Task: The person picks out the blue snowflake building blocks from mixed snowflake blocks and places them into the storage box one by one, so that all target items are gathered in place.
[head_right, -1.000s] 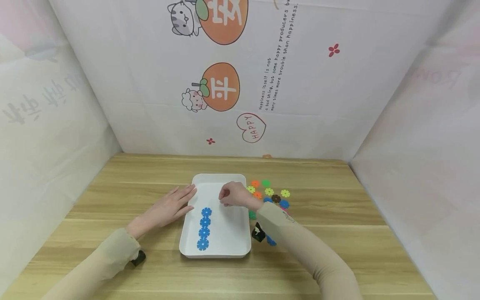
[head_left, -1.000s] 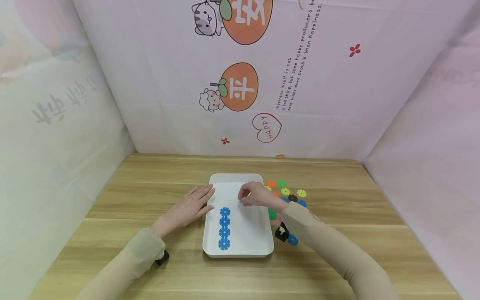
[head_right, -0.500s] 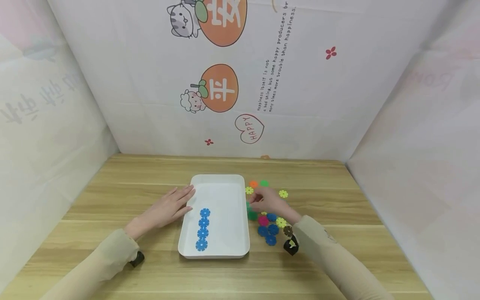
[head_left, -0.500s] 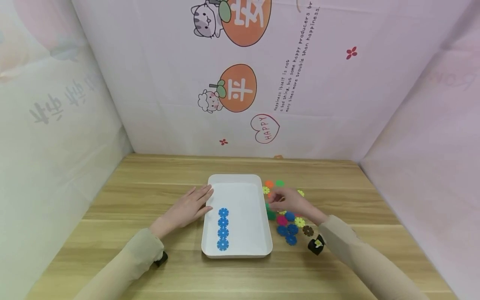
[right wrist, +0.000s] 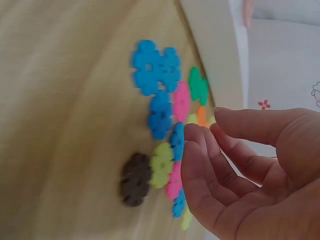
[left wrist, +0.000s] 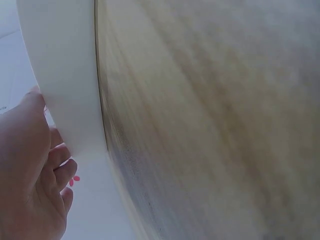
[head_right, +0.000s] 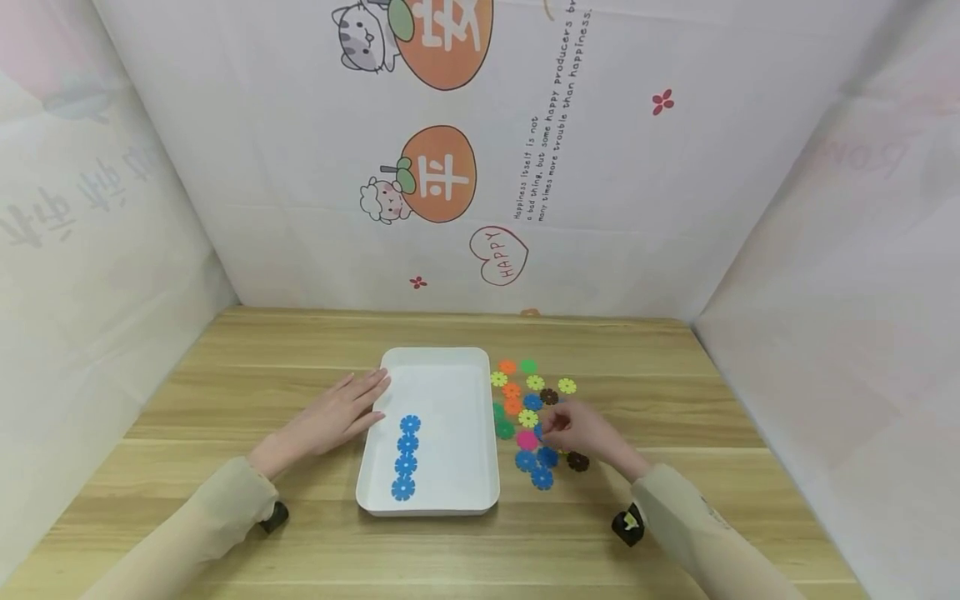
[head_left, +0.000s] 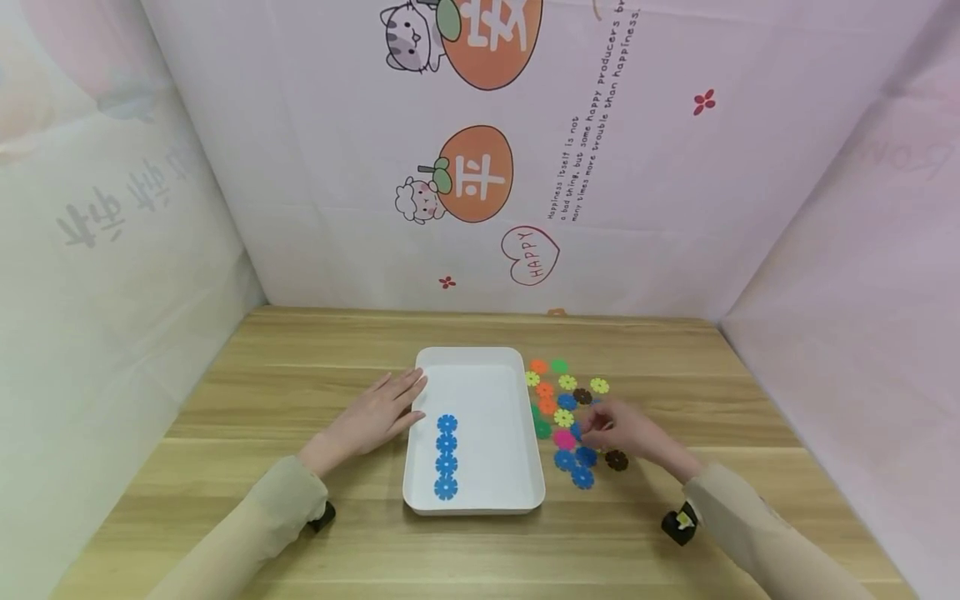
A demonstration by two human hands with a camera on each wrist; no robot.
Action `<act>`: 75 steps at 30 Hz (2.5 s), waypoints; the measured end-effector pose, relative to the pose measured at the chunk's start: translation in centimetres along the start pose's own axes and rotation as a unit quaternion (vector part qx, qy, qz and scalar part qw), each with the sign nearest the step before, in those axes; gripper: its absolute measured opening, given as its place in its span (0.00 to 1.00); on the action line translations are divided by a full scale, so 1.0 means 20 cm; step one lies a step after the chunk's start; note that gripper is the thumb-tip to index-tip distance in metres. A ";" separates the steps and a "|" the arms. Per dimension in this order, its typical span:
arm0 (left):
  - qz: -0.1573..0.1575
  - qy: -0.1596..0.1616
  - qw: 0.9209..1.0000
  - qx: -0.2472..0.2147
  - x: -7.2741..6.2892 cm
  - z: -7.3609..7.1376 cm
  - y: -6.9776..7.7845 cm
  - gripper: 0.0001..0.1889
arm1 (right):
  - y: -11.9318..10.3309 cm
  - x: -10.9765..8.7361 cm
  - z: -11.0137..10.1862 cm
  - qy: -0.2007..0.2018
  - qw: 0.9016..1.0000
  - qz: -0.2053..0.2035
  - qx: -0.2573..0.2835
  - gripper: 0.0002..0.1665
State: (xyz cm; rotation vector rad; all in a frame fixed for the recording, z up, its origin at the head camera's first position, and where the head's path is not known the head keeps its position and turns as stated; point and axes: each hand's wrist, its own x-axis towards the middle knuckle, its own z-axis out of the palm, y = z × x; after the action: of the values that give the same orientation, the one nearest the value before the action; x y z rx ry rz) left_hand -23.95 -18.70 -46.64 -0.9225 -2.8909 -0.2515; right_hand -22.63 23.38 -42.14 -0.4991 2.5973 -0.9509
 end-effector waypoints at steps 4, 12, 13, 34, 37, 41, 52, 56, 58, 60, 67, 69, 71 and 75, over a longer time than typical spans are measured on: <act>0.000 0.000 1.000 0.002 0.00 0.00 0.00 0.34 | 0.03 -0.06 0.02 -0.012 1.000 -0.001 0.006 0.07; -0.003 -0.003 1.000 0.001 0.01 0.00 0.00 0.34 | 0.07 -0.14 0.08 -0.026 1.000 0.005 0.002 0.11; -0.003 -0.003 1.000 0.000 0.01 0.00 0.00 0.34 | 0.07 -0.14 0.09 -0.025 1.000 0.001 -0.002 0.11; -0.003 -0.003 1.000 -0.002 0.01 0.01 -0.01 0.34 | 0.01 -0.12 0.18 0.018 0.997 0.038 -0.062 0.17; -0.004 -0.005 1.000 -0.004 0.01 0.01 -0.01 0.34 | 0.00 -0.12 0.18 0.016 0.998 0.034 -0.059 0.18; -0.003 -0.007 1.000 -0.002 0.01 0.00 -0.01 0.34 | 0.00 -0.13 0.17 0.012 0.999 0.015 -0.048 0.18; 0.003 0.002 1.000 0.003 0.00 -0.02 -0.01 0.34 | -0.01 -0.11 0.11 -0.016 1.000 -0.011 0.000 0.04; 0.005 0.002 1.000 0.002 0.00 -0.03 0.00 0.34 | -0.04 -0.09 0.08 -0.020 0.999 -0.036 0.009 0.04; 0.004 0.001 1.000 0.003 0.00 -0.03 0.00 0.34 | -0.06 -0.07 0.06 -0.016 0.999 -0.035 0.014 0.05; 0.004 -0.001 1.000 0.004 0.00 -0.03 0.00 0.34 | -0.09 -0.04 0.04 -0.014 0.999 -0.042 0.026 0.05; 0.002 -0.002 1.000 0.003 0.00 -0.02 0.00 0.34 | -0.18 0.09 -0.03 0.000 0.999 -0.036 0.040 0.06; 0.002 -0.003 1.000 0.001 0.00 -0.02 0.00 0.33 | -0.21 0.13 -0.02 0.007 0.999 -0.024 0.027 0.04; 0.002 -0.003 1.000 0.002 0.00 -0.02 0.00 0.33 | -0.23 0.18 -0.01 0.007 1.000 -0.021 0.017 0.04; 0.001 -0.002 1.000 0.001 -0.01 -0.01 0.01 0.34 | -0.29 0.27 0.03 0.004 1.000 -0.018 0.025 0.03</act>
State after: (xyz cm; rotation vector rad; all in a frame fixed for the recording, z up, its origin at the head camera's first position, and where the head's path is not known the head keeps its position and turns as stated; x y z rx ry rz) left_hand -23.71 -18.78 -46.41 -0.9260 -2.8927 -0.2462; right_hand -25.91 16.70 -39.67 -0.5320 2.5724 -1.0280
